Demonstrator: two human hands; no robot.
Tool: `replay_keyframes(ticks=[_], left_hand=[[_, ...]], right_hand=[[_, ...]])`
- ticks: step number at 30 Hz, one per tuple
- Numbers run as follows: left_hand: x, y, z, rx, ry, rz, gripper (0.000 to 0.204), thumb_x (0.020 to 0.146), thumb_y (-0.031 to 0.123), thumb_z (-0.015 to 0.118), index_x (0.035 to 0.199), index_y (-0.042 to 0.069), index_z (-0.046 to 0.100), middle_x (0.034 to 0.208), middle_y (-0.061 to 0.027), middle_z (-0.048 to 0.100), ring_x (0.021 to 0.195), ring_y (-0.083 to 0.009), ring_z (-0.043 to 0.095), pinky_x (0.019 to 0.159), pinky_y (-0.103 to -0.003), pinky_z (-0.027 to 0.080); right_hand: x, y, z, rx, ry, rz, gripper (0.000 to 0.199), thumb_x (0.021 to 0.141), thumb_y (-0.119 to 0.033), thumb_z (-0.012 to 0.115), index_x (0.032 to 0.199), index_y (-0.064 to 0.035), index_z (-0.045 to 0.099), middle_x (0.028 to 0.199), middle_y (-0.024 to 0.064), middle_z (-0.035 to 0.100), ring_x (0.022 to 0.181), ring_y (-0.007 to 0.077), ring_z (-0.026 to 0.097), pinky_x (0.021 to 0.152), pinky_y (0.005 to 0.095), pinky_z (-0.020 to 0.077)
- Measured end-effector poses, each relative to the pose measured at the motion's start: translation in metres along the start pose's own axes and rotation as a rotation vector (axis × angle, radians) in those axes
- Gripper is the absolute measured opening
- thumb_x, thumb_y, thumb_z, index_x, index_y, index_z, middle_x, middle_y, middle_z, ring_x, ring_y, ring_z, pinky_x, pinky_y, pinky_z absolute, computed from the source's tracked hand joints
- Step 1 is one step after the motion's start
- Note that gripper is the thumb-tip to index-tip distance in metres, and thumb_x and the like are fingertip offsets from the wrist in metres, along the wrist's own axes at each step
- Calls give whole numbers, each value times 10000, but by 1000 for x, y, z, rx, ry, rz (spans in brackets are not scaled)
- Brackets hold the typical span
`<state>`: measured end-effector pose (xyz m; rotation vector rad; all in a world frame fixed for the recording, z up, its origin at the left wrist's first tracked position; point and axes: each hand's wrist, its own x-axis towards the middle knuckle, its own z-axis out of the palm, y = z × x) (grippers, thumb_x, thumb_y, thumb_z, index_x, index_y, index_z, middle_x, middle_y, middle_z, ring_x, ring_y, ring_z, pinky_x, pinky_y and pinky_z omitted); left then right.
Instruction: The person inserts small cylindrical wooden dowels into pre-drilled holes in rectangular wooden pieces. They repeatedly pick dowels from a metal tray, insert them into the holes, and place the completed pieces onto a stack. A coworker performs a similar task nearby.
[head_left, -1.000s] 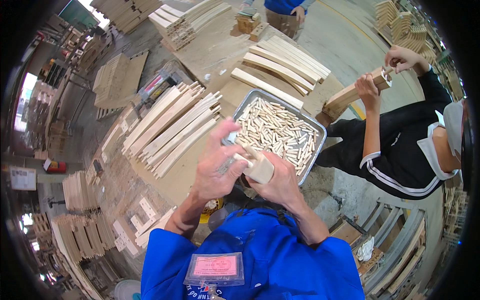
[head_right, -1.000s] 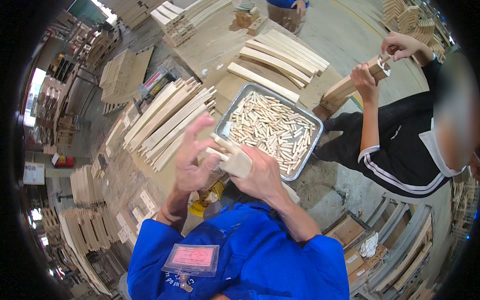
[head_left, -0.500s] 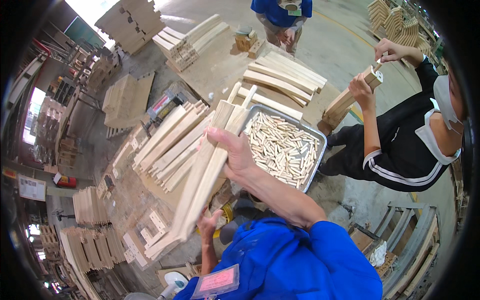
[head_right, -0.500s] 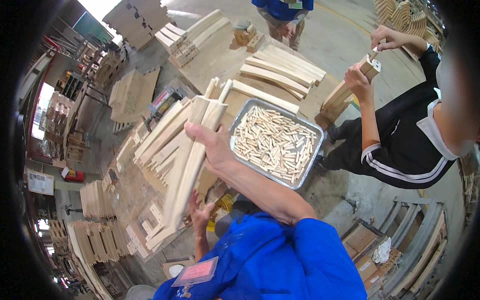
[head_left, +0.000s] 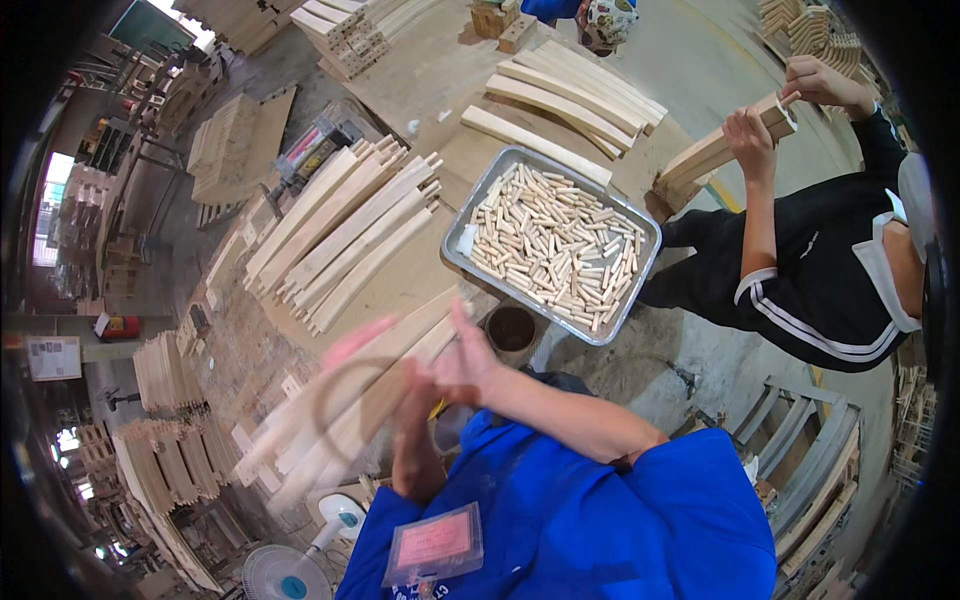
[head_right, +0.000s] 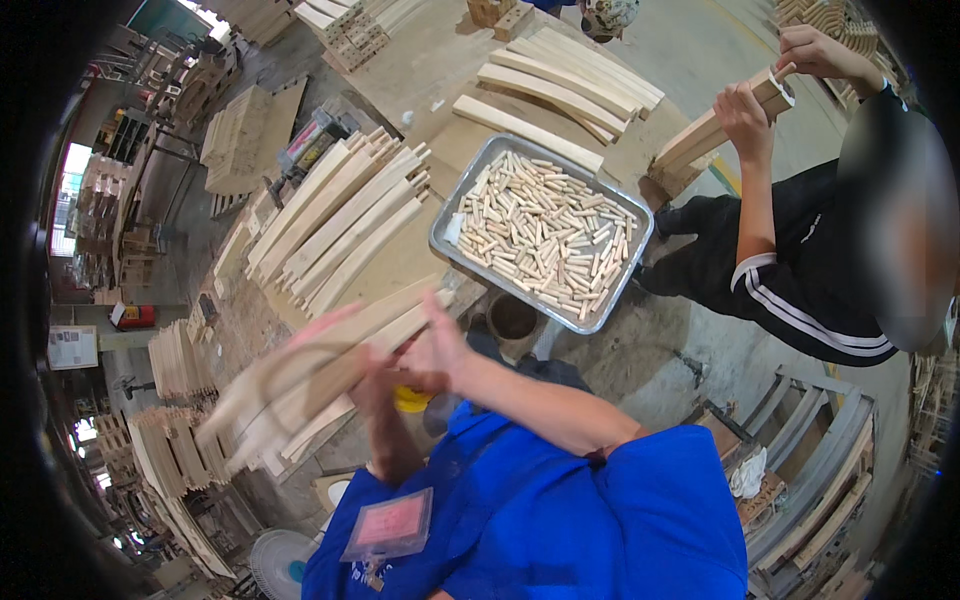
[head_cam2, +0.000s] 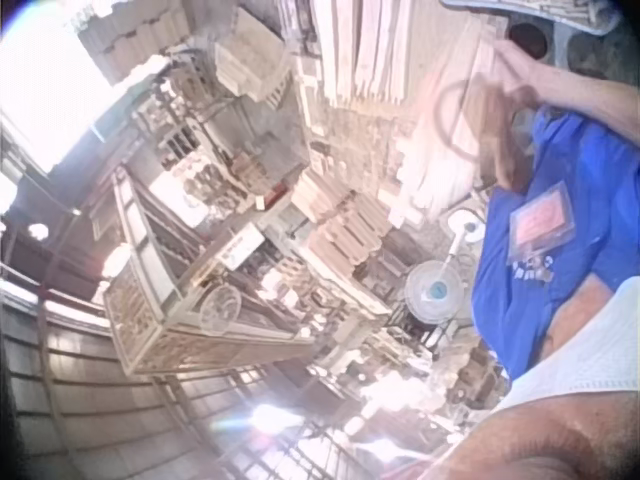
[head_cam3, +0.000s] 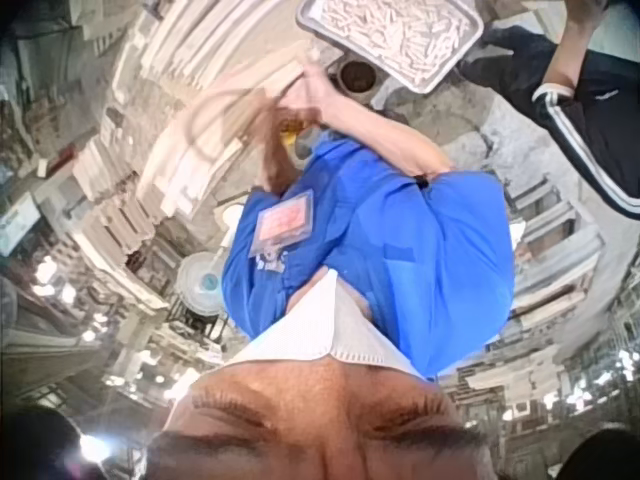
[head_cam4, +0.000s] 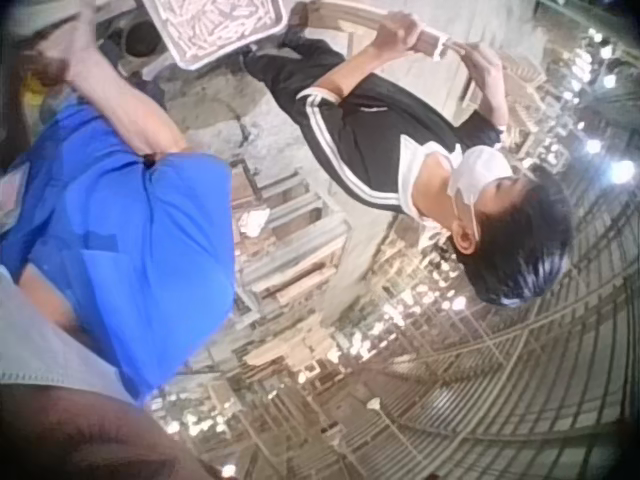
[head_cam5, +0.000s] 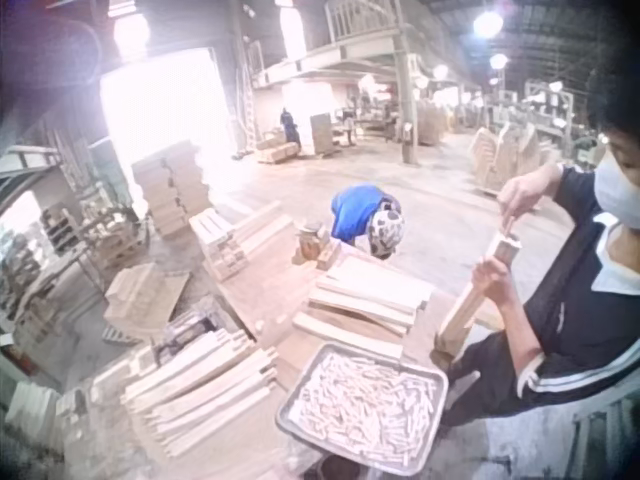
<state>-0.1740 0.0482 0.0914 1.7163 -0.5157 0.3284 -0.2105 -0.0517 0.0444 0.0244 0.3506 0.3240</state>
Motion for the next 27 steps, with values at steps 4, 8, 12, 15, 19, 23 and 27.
replay_keyframes(ticks=[4, 8, 12, 15, 19, 23, 27], left_hand=[[-13, -50, 58, -122, -142, -22, 572, 762, 98, 736, 1269, 28, 480, 1129, -146, 607, 1062, -281, 612, 946, -434, 518], [9, 12, 60, -322, -26, 83, 528, 778, 56, 716, 1265, 17, 516, 1154, -146, 614, 1044, -271, 625, 932, -404, 526], [-14, -60, 63, -148, -213, -138, 463, 859, -18, 662, 1303, -15, 528, 1192, -138, 621, 986, -243, 645, 924, -386, 537], [-5, -56, 63, -19, -210, -41, 484, 841, -2, 686, 1300, -24, 534, 1219, -126, 617, 1052, -223, 637, 937, -380, 530], [27, -22, 66, -197, -185, 161, 460, 787, 78, 771, 1207, -19, 609, 1117, -132, 673, 1036, -197, 661, 928, -371, 538], [-7, -99, 66, -37, -298, -476, 482, 757, 172, 804, 1172, 8, 622, 1018, -117, 704, 921, -230, 694, 839, -398, 560], [84, -92, 50, 315, -552, -366, 621, 733, 234, 828, 1273, 48, 584, 1058, -157, 724, 935, -289, 716, 842, -414, 561]], right_hand=[[-41, -47, -107, -252, 487, 96, 1016, 986, -747, 377, 1576, 69, 244, 1521, 276, 470, 1405, 374, 484, 1176, 520, 355], [-107, -67, -155, -92, 468, -151, 520, 1029, -502, 556, 1288, -52, 593, 1254, 179, 687, 1135, 319, 680, 982, 492, 549], [-121, -82, -137, -113, 476, -279, 451, 1021, -476, 580, 1201, -63, 601, 1163, 147, 711, 1057, 287, 705, 927, 447, 579], [-131, -84, -143, -123, 517, -326, 407, 1033, -433, 572, 1202, -64, 602, 1159, 144, 711, 1015, 281, 714, 903, 436, 594], [-132, -91, -141, -131, 515, -438, 357, 1042, -392, 566, 1183, -67, 609, 1123, 131, 727, 985, 272, 730, 870, 424, 613], [-126, -88, -130, -151, 521, -384, 336, 1049, -364, 560, 1159, -54, 635, 1058, 121, 752, 918, 272, 750, 833, 433, 626], [-128, -99, -113, -283, 603, -453, 299, 1034, -319, 594, 1172, -56, 632, 1022, 105, 747, 904, 226, 740, 817, 380, 620]])
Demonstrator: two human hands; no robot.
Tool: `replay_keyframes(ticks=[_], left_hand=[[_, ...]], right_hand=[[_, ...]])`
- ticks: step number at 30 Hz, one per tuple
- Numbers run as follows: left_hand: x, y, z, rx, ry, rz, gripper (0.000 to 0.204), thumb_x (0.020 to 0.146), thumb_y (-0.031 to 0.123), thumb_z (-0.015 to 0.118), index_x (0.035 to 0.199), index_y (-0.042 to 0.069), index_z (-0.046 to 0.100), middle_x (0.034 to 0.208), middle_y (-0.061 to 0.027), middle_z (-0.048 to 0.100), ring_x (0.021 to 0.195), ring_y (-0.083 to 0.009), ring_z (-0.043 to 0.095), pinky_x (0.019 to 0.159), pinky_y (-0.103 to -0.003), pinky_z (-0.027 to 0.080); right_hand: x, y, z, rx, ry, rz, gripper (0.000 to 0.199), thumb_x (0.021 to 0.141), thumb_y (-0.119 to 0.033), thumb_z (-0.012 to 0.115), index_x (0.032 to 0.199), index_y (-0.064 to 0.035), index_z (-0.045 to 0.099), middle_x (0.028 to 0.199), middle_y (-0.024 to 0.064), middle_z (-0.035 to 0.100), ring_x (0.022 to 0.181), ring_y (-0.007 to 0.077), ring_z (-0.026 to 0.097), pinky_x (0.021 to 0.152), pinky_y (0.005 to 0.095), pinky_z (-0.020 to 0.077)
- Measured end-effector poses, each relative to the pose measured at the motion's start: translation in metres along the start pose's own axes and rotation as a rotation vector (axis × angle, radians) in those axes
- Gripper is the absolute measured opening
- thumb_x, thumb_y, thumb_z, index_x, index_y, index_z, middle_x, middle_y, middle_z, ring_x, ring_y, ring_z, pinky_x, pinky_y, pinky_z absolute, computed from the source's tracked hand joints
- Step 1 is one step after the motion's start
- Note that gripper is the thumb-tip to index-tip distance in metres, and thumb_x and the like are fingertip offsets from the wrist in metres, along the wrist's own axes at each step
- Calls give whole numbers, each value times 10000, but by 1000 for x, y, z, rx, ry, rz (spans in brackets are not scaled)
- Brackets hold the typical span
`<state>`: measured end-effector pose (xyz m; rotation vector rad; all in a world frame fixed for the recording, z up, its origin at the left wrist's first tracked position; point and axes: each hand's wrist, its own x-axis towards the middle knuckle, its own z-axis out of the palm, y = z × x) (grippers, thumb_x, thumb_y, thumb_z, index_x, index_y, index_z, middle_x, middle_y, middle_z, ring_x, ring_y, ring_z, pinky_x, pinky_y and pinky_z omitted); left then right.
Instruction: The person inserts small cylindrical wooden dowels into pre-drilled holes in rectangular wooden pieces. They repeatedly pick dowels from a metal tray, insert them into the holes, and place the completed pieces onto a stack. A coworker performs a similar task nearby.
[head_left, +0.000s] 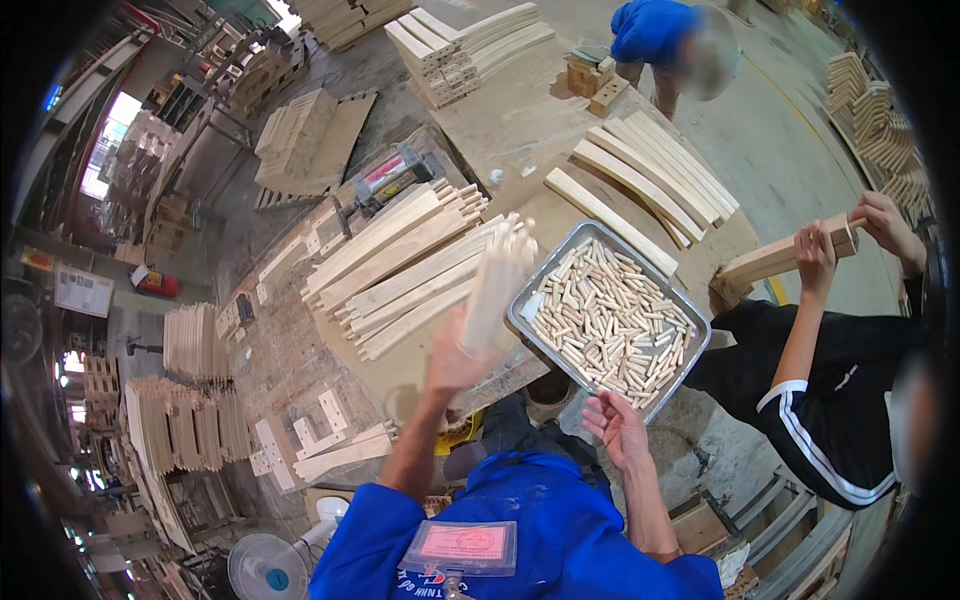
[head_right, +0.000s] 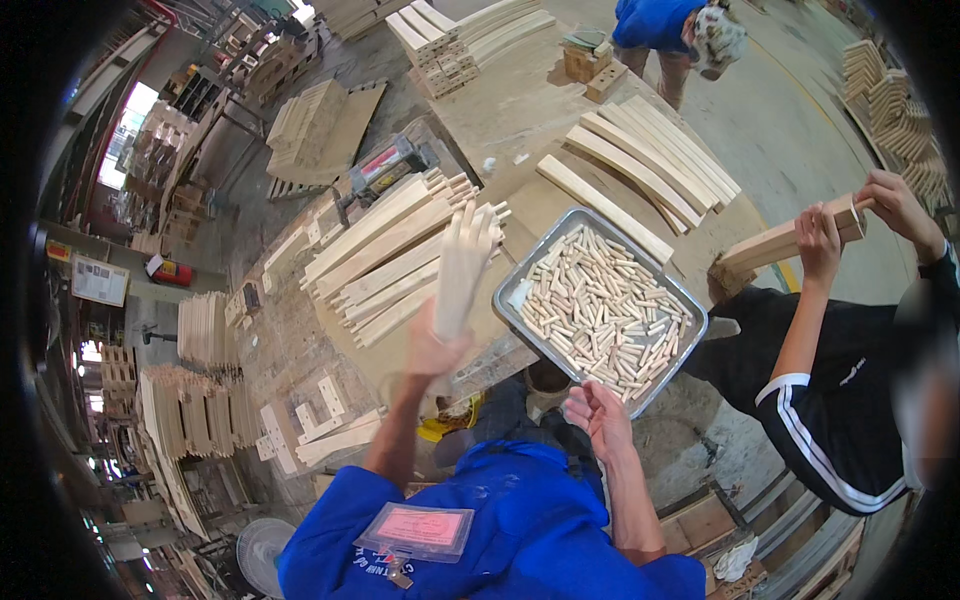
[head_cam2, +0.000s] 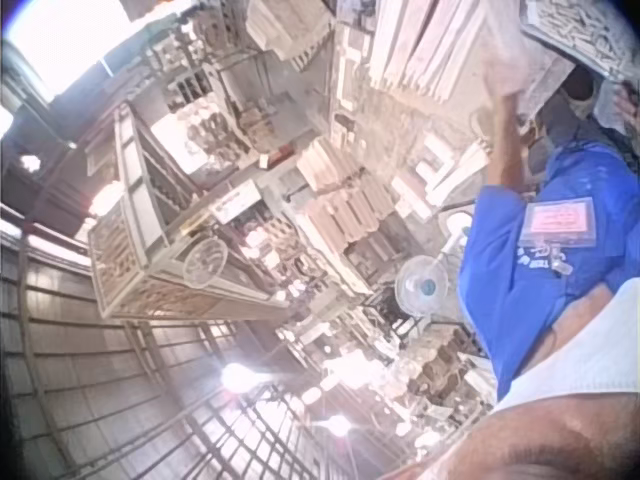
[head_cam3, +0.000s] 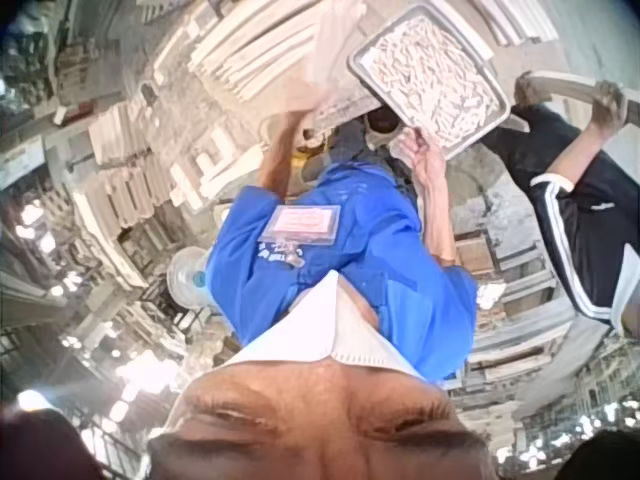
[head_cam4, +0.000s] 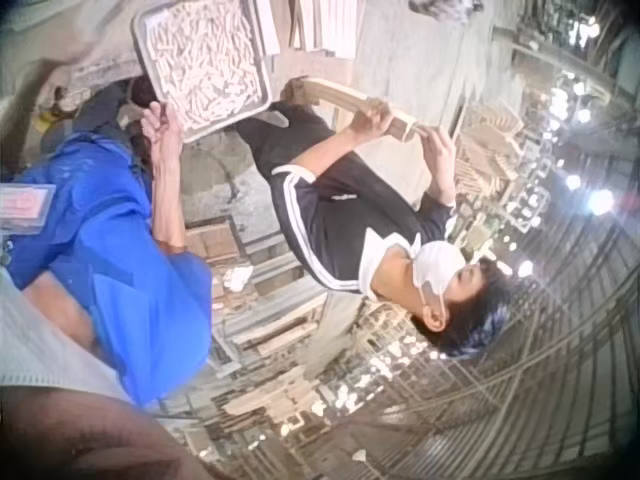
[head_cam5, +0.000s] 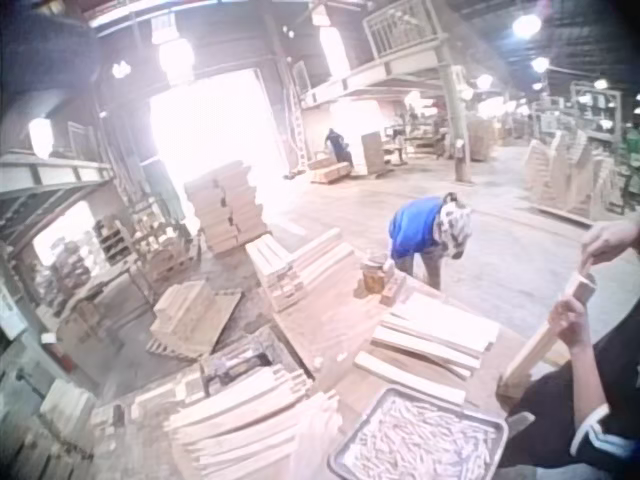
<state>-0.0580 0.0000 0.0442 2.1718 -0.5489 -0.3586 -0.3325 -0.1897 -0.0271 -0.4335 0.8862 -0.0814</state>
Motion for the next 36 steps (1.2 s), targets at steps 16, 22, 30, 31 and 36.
replay_keyframes(ticks=[16, 22, 30, 31, 36], left_hand=[[275, -145, -199, 659, -138, 20, 717, 878, 490, 718, 1420, 51, 554, 1353, -213, 624, 1275, -388, 573, 1055, -449, 459], [267, -180, -206, 745, -132, 105, 537, 966, 312, 647, 1403, 18, 547, 1368, -256, 589, 1280, -409, 559, 1082, -483, 440], [193, -162, -207, 319, 209, 200, 366, 953, 195, 686, 1255, -7, 643, 1227, -236, 653, 1147, -425, 614, 1014, -441, 482], [174, -158, -216, 338, 211, 162, 355, 953, 185, 690, 1246, -10, 647, 1204, -228, 662, 1120, -409, 630, 998, -433, 493], [113, -108, -179, 54, 240, 71, 239, 946, 91, 701, 1167, -1, 686, 1040, -126, 713, 927, -212, 699, 812, -347, 572]], right_hand=[[245, -249, 156, -1713, 445, -1273, 721, 791, -231, 831, 1387, 22, 516, 1411, 239, 544, 1318, 419, 509, 1079, 477, 443], [315, -289, 189, -2257, 607, -750, 1072, 673, -269, 915, 1549, -102, 320, 1509, 206, 442, 1402, 409, 421, 1089, 538, 408], [313, -328, 157, -2237, 685, -752, 737, 628, -162, 825, 1251, -87, 438, 1184, 200, 612, 1098, 457, 627, 855, 604, 531], [313, -320, 166, -2249, 611, -805, 608, 659, -151, 788, 1157, -56, 452, 1142, 228, 627, 1019, 467, 656, 823, 606, 547], [244, -281, 203, -1982, 420, -696, 645, 692, -247, 808, 1206, -12, 496, 1110, 251, 653, 1035, 408, 677, 882, 488, 549]])
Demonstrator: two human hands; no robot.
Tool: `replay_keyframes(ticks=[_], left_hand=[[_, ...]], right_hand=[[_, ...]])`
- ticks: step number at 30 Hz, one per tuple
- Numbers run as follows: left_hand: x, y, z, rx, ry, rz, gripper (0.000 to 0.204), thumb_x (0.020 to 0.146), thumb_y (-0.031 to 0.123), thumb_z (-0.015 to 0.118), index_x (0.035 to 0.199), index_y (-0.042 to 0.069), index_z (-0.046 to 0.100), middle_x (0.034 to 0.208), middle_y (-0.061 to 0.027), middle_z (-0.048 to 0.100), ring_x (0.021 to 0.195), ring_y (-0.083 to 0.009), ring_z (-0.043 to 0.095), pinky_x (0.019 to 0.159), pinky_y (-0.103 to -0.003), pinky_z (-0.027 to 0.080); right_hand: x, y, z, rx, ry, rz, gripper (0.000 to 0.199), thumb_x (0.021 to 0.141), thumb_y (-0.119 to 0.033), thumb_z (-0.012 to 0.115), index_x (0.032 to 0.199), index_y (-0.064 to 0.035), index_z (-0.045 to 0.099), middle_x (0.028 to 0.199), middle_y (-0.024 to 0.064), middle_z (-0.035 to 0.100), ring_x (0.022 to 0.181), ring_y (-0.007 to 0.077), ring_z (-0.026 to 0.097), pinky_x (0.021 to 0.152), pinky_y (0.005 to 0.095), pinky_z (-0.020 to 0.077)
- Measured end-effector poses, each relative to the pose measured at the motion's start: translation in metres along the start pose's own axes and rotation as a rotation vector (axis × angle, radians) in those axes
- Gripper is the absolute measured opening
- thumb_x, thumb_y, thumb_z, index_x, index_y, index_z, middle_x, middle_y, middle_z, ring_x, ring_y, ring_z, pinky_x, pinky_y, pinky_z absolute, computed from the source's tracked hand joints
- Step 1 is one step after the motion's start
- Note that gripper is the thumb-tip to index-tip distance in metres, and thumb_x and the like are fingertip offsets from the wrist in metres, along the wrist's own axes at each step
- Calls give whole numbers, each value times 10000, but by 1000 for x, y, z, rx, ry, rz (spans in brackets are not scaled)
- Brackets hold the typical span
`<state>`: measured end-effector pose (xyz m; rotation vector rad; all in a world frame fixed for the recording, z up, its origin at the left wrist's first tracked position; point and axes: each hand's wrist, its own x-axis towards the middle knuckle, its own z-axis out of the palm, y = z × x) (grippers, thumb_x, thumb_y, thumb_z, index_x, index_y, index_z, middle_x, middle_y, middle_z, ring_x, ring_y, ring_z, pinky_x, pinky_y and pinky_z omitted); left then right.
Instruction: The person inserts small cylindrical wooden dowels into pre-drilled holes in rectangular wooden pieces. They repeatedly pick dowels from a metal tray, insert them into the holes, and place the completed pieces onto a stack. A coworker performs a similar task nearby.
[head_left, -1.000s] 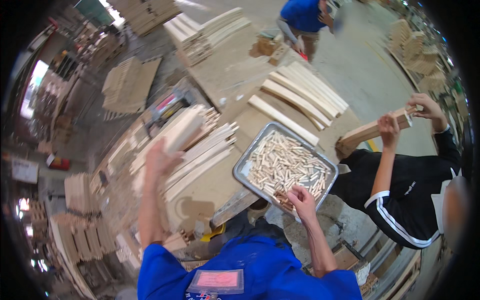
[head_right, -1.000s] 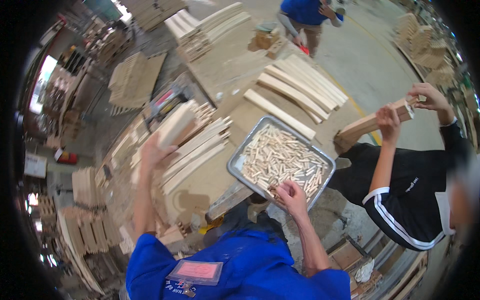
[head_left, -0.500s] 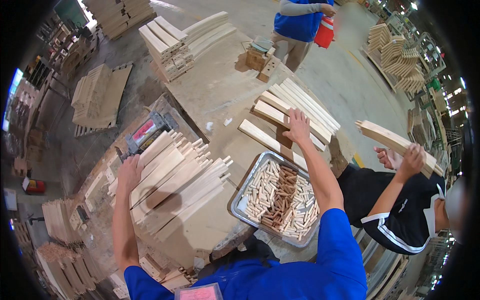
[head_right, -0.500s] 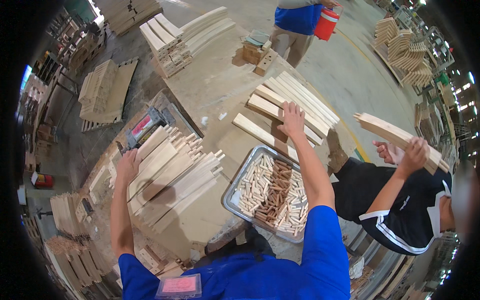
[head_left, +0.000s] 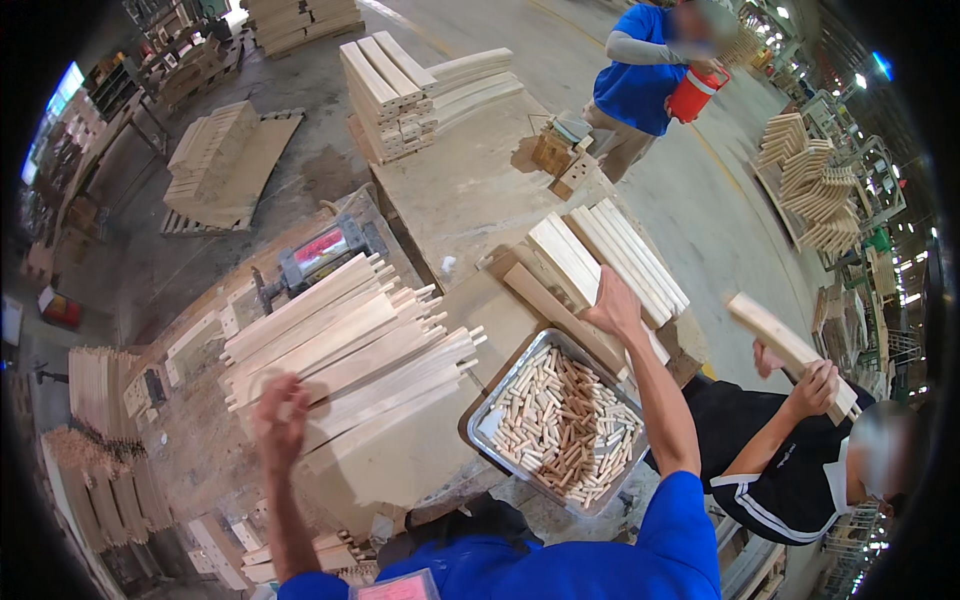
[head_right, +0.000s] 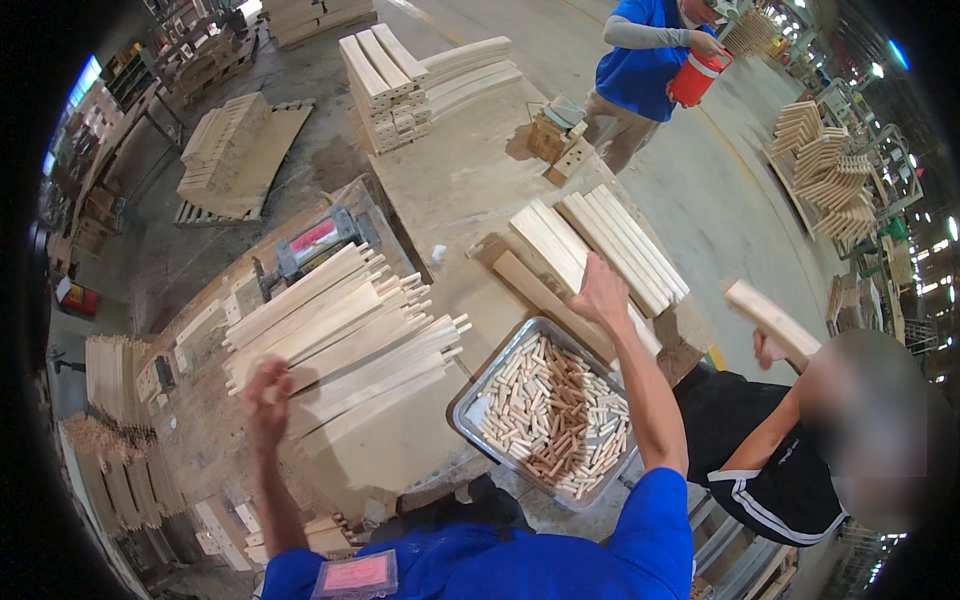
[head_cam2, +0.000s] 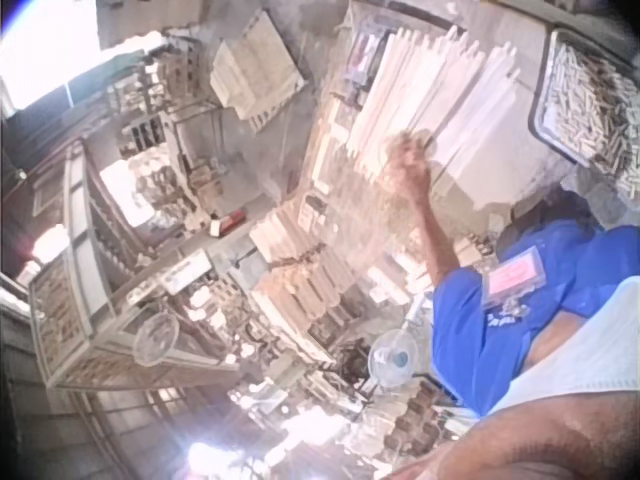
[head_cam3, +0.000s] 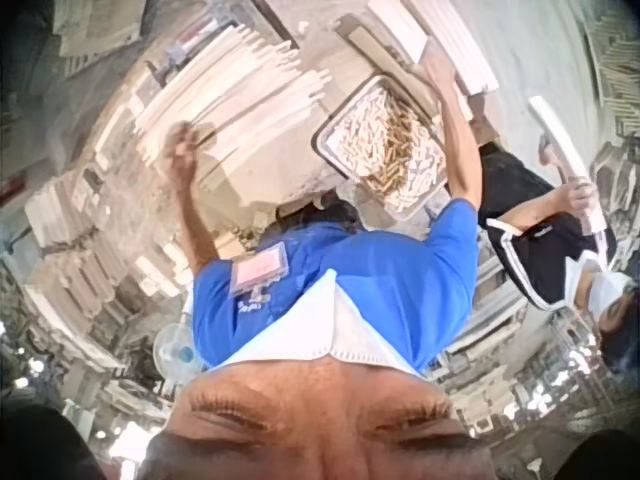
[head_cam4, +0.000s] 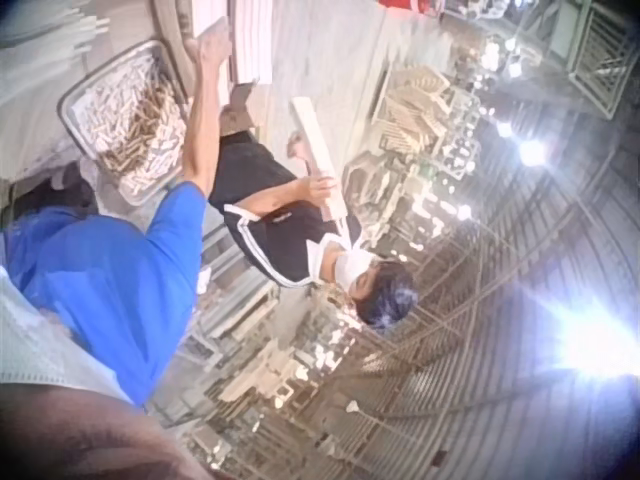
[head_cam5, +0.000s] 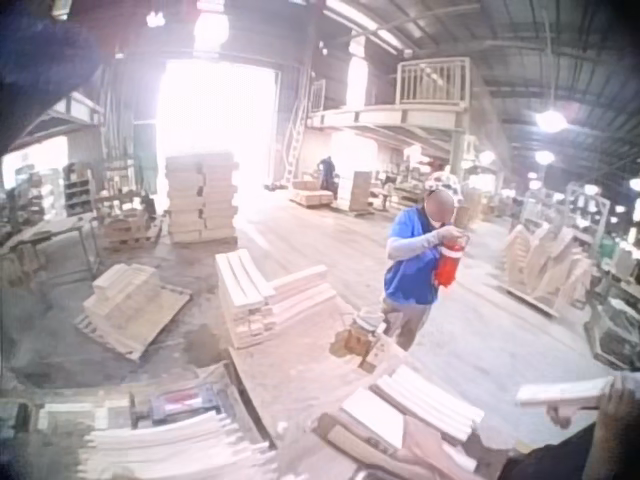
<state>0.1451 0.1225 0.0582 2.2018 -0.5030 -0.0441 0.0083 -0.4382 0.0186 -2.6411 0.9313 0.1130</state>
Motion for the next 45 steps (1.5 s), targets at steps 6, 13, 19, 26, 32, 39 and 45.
replay_keyframes(ticks=[6, 13, 19, 26, 32, 39, 45], left_hand=[[-82, 134, 157, -515, -442, 12, 971, 751, 72, 881, 1548, -6, 333, 1392, -150, 570, 1231, -237, 590, 1031, -399, 512], [-183, 186, 219, -648, -398, 70, 842, 862, 71, 741, 1557, -11, 272, 1228, -178, 664, 1075, -271, 690, 903, -390, 554], [-240, 177, 225, -270, -214, 225, 947, 820, 102, 814, 1555, -24, 231, 1205, -265, 654, 973, -370, 720, 811, -423, 598], [-276, 187, 248, -157, -155, 630, 888, 744, 162, 875, 1471, 26, 383, 1261, -278, 578, 970, -453, 682, 786, -467, 611], [-259, 183, 256, -444, -513, 837, 661, 746, 168, 863, 1331, 51, 578, 1308, -264, 583, 1119, -456, 643, 968, -479, 548], [-110, 124, 309, 295, -456, 424, 181, 924, 177, 636, 950, -2, 628, 946, -194, 613, 922, -398, 651, 753, -500, 537], [-104, 137, 343, 456, -844, 500, 370, 882, 247, 657, 1188, 50, 591, 995, -211, 649, 989, -429, 672, 787, -543, 544]], right_hand=[[-146, -92, -8, 869, 27, -150, 935, 619, -288, 948, 1379, 24, 501, 1177, 190, 653, 1084, 257, 648, 958, 384, 521], [-277, -88, 15, 1247, 187, -87, 812, 882, -553, 774, 1363, -7, 414, 1159, 93, 534, 1096, 200, 538, 961, 370, 468], [-335, -57, 43, 1354, 209, -70, 848, 833, -475, 835, 1397, 6, 424, 1191, 129, 575, 1089, 231, 584, 955, 391, 500], [-377, -31, 10, 1495, 277, 91, 674, 777, -262, 889, 1279, -4, 520, 1106, 101, 624, 995, 198, 623, 878, 356, 530], [-384, 12, 6, 1370, 444, 212, 530, 752, -172, 870, 1179, -8, 603, 1012, 63, 643, 891, 149, 644, 809, 315, 547], [-410, 55, 23, 1361, 63, 25, 587, 634, -184, 894, 1143, -21, 653, 1045, 67, 689, 951, 169, 661, 861, 333, 538], [-421, 65, 49, 1270, 91, 120, 579, 631, -172, 865, 1147, -30, 645, 1033, 46, 686, 938, 146, 656, 842, 328, 540]])
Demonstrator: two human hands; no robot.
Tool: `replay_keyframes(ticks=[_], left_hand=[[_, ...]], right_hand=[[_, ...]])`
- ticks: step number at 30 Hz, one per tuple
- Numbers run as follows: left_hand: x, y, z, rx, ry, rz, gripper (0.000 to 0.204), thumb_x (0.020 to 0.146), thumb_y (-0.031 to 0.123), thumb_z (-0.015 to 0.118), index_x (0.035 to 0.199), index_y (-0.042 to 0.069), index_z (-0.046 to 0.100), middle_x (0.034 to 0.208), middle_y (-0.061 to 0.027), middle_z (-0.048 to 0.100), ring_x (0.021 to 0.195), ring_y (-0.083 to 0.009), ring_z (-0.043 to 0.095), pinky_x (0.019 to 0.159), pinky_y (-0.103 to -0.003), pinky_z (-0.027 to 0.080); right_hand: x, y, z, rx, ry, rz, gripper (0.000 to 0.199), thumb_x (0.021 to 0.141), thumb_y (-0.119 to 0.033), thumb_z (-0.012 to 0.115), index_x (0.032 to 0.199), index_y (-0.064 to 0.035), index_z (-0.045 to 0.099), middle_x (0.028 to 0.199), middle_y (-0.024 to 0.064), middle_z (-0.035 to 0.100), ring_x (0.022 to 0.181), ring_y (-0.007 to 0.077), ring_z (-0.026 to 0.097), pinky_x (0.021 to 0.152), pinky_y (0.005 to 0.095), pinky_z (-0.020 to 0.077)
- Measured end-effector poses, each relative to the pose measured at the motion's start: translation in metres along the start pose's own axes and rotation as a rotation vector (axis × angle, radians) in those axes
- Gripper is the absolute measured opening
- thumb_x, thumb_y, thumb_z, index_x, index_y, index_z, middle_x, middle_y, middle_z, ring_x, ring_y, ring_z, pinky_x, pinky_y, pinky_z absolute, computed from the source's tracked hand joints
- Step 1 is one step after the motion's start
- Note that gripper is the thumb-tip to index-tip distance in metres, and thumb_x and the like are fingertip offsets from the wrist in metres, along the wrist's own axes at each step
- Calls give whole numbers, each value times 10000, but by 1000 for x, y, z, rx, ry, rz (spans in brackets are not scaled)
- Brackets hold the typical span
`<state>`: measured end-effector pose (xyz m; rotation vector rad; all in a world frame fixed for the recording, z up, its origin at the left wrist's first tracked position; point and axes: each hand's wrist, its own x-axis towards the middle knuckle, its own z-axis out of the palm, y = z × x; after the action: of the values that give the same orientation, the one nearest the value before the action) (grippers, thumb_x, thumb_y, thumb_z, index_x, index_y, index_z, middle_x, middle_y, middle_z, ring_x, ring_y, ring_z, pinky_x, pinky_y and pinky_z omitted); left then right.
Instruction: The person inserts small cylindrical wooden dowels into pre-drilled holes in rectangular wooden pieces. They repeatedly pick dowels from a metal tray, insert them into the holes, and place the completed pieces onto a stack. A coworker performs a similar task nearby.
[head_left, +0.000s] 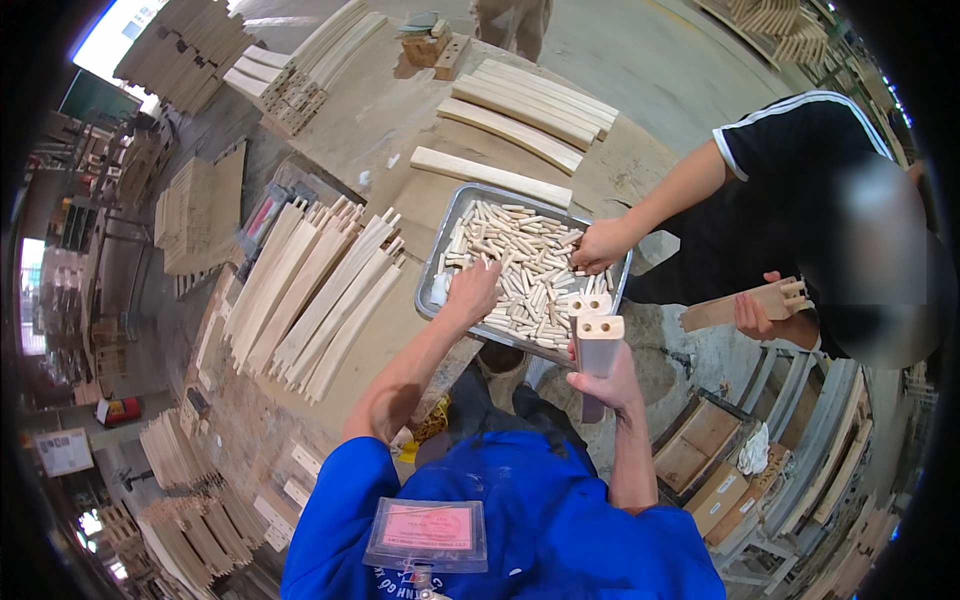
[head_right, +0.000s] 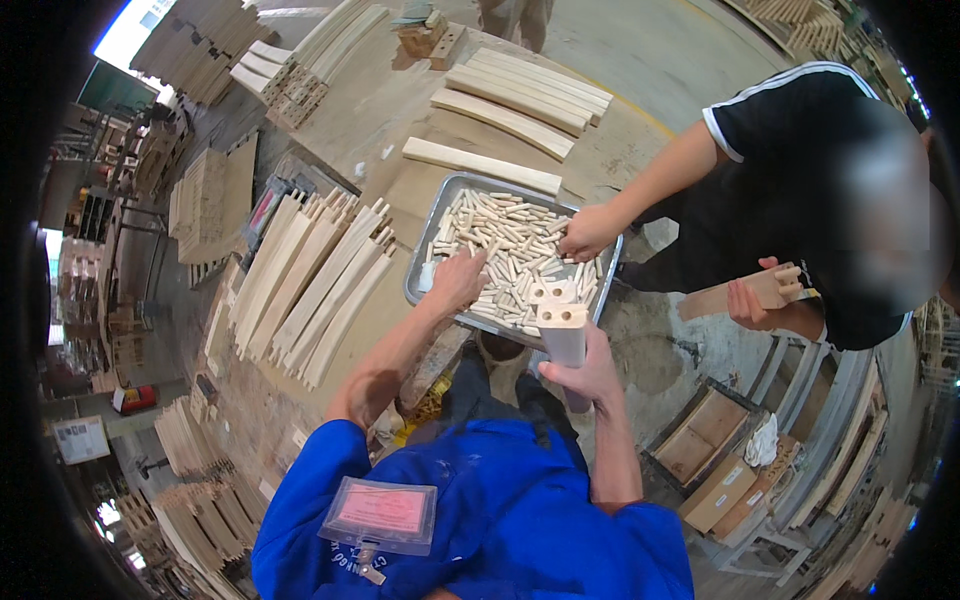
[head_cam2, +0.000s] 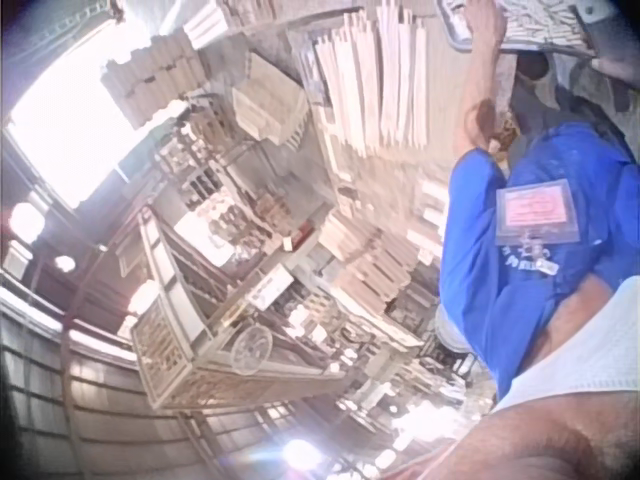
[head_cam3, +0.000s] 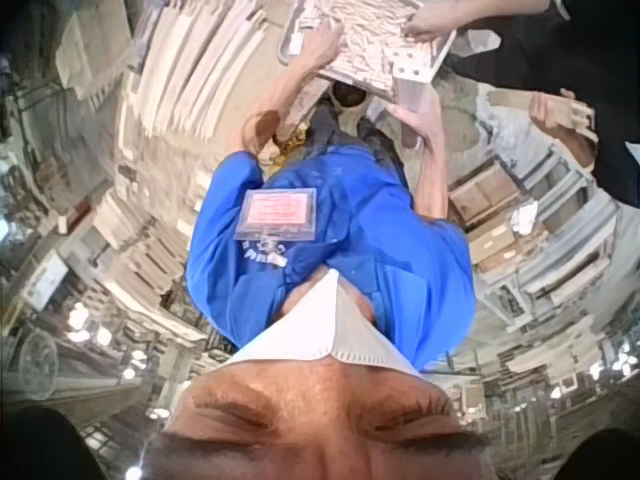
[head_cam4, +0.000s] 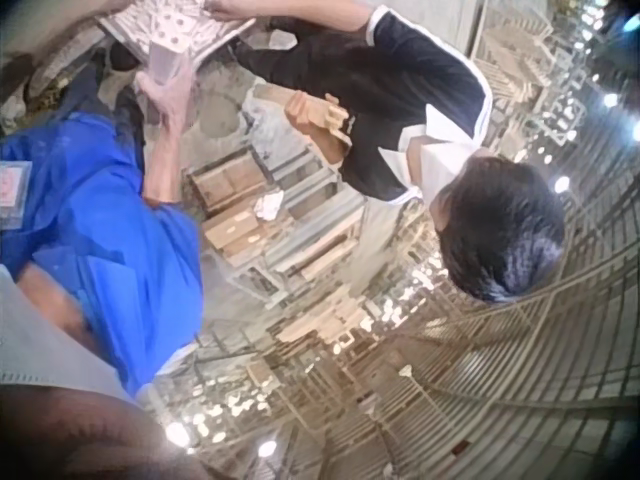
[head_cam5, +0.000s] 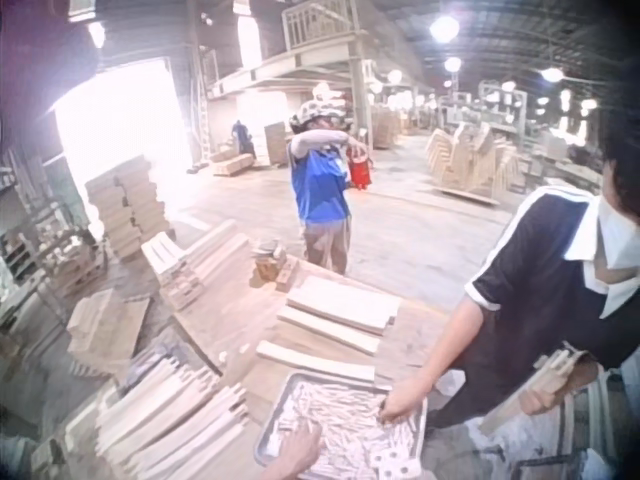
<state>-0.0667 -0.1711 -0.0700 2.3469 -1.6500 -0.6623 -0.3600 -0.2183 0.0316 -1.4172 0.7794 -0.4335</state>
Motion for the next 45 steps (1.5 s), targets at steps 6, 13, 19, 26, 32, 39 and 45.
replay_keyframes(ticks=[6, 13, 19, 26, 32, 39, 45], left_hand=[[5, -15, -14, -696, -33, -263, 327, 954, 230, 650, 1241, 74, 670, 742, -45, 611, 512, -121, 560, 436, -291, 433], [-10, -22, -25, -1678, -81, -379, 221, 1058, 224, 566, 1202, 63, 611, 807, 3, 566, 498, -85, 423, 424, -244, 310], [-28, -5, -22, -1831, 85, -332, 115, 1009, 97, 608, 1120, 70, 592, 751, -13, 526, 539, -111, 475, 452, -249, 354], [-86, 64, -58, -1632, 174, -46, 115, 963, 36, 628, 1073, 4, 618, 723, 20, 544, 566, -47, 466, 486, -214, 334], [-125, 99, -81, -1353, -29, 66, 240, 924, 131, 711, 1129, 19, 653, 839, 25, 600, 726, -50, 539, 647, -221, 440], [-123, 107, -87, -1151, 10, 196, 251, 902, 157, 747, 1101, 22, 673, 950, 3, 673, 880, -92, 607, 803, -268, 500], [-118, 88, -86, -1078, 117, 135, 191, 943, 160, 717, 1076, 23, 706, 918, -36, 689, 870, -109, 624, 798, -287, 510]], right_hand=[[12, -7, 7, -112, -44, -27, 700, 646, -223, 833, 1273, 0, 618, 1125, 110, 703, 994, 197, 666, 906, 355, 521], [14, -7, 5, -295, -115, -78, 738, 619, -228, 825, 1281, 12, 603, 1051, 161, 719, 941, 256, 692, 866, 375, 534], [6, 2, 1, -302, -160, -75, 721, 621, -220, 825, 1273, -3, 607, 1029, 173, 721, 909, 275, 698, 851, 389, 540], [-13, 10, -16, -296, -167, -60, 667, 611, -199, 835, 1210, -4, 614, 1010, 190, 723, 919, 297, 712, 845, 389, 544], [-21, 3, -22, -342, -224, -89, 695, 585, -192, 852, 1216, 0, 631, 990, 147, 728, 903, 255, 718, 849, 372, 552], [-23, 0, -21, -312, -243, -107, 669, 591, -197, 854, 1191, 2, 635, 989, 148, 732, 885, 272, 724, 840, 372, 555], [-26, -1, -27, -312, -205, -120, 625, 600, -184, 846, 1164, -14, 639, 956, 177, 728, 865, 292, 720, 818, 384, 552]])
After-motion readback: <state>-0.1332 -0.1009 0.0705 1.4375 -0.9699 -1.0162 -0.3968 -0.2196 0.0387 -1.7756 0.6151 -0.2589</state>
